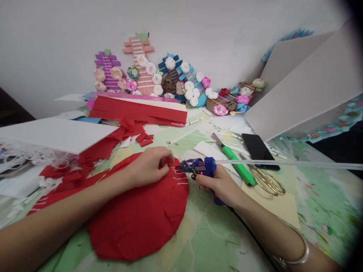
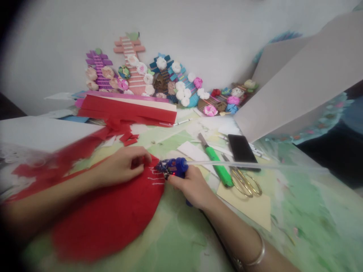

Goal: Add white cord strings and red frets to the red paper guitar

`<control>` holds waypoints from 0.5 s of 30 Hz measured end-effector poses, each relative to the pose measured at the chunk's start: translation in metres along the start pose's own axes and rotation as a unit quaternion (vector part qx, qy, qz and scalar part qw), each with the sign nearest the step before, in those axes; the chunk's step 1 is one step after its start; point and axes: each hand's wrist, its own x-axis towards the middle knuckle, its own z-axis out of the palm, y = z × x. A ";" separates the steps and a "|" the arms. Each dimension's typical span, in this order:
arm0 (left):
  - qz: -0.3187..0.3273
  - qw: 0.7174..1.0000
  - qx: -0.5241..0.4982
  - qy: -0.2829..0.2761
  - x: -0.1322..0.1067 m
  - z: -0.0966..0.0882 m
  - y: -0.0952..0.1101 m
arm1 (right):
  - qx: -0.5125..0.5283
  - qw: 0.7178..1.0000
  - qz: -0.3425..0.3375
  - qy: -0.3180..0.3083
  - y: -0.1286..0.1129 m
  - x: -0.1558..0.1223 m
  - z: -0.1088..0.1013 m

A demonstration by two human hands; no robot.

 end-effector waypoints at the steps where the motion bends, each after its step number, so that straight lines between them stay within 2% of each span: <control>1: 0.003 1.000 0.006 -0.001 0.000 0.000 0.000 | -0.001 1.000 0.001 -0.001 0.000 0.000 0.000; 15: 0.021 0.999 0.029 -0.008 0.001 0.001 0.003 | 0.025 1.000 0.004 -0.016 -0.001 0.000 0.003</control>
